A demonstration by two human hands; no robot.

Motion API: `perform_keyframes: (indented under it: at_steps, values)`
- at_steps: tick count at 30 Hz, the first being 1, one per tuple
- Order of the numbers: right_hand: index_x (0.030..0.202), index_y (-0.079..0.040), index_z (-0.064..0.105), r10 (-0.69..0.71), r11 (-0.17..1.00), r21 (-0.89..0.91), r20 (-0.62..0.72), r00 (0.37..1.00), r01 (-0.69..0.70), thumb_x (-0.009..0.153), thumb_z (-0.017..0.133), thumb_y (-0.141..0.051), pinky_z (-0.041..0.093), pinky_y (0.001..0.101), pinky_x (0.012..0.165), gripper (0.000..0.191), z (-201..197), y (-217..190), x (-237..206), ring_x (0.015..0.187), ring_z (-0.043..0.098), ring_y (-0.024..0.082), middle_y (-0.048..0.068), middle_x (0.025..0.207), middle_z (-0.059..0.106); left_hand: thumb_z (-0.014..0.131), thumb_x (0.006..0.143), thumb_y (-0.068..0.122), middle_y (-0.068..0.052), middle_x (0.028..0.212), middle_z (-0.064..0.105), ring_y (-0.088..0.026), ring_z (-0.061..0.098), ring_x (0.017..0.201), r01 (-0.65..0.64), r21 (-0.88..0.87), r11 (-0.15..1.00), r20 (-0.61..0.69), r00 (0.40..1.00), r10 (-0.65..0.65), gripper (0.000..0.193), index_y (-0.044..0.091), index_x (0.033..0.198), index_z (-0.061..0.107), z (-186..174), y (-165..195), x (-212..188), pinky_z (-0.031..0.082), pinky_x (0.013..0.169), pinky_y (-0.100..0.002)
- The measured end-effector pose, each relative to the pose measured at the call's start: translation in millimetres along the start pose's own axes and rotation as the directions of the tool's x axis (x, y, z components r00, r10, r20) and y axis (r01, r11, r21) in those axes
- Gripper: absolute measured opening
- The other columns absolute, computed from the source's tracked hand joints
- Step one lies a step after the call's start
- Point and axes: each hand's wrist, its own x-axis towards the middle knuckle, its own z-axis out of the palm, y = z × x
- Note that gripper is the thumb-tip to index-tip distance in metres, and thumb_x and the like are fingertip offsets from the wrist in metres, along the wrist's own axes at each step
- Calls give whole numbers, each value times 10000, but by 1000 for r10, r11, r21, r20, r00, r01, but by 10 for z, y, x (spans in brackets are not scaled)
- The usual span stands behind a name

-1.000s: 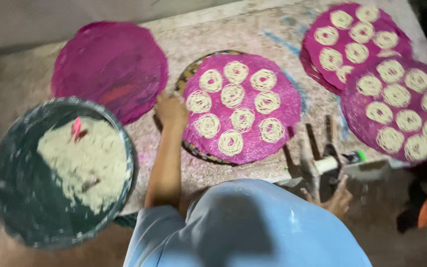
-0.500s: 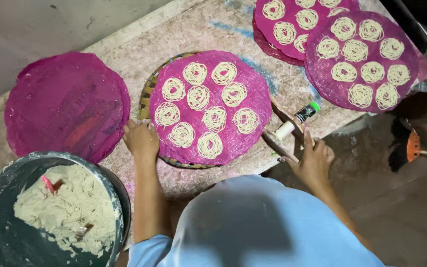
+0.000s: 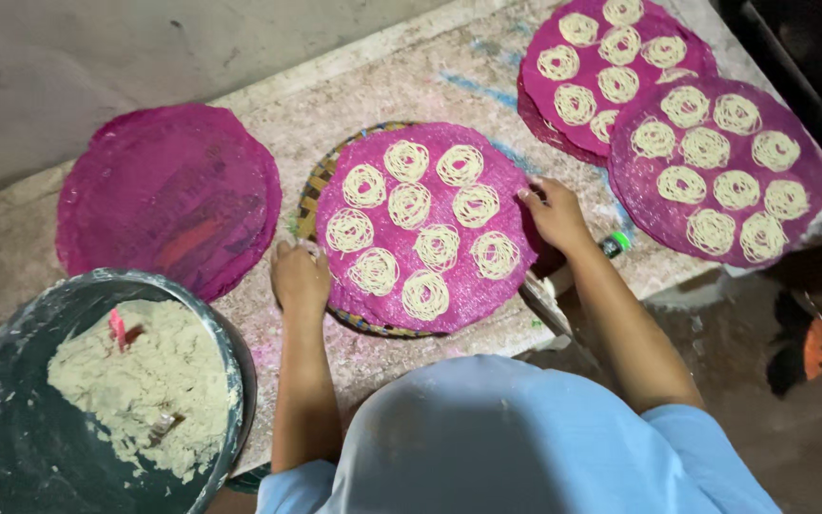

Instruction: The person uses a manual noodle press to extrude dough into spiral shapes onto purple mats placed on woven trays. They repeatedly load dough into the press, push it through, and arrange the resulting noodle spirals. The person also scrapes dough from the press into a green bucket and uses a pink spatula to manage the dough supply.

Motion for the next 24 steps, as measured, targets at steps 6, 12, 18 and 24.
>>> perform_keyframes:
  at_steps: [6,12,18,24]
  values:
    - [1058,22,703,13,992,-128,-59,998,-20,868,823,-167,533,437,759,294,70,-194,106,834,685,382,216,963,705,712,888,250,-287,1133,616,-454,638,994,77,-88,993,74,995,-71,356,-87,999,690,-4,-13,-64,528,880,-508]
    - [1166,33,670,132,975,-177,-27,991,-135,830,846,-176,529,460,737,433,155,9,288,796,691,399,251,881,701,743,852,200,-304,1039,669,-476,655,962,-20,-145,989,-39,999,14,327,-87,996,678,148,-71,1,528,874,-525]
    - [1033,16,769,269,932,205,166,949,-300,893,781,-109,519,367,683,188,194,273,389,738,648,206,154,880,754,766,825,166,-209,936,744,-358,729,881,119,-533,837,66,993,-100,282,-17,1035,722,83,-84,89,548,810,-426]
    - [1062,-87,727,387,860,267,217,896,-436,915,735,-105,496,308,585,149,-161,187,781,661,625,142,59,858,750,739,863,78,-49,920,739,-127,685,875,165,-840,517,227,972,57,164,15,1010,704,-119,211,571,537,794,-271]
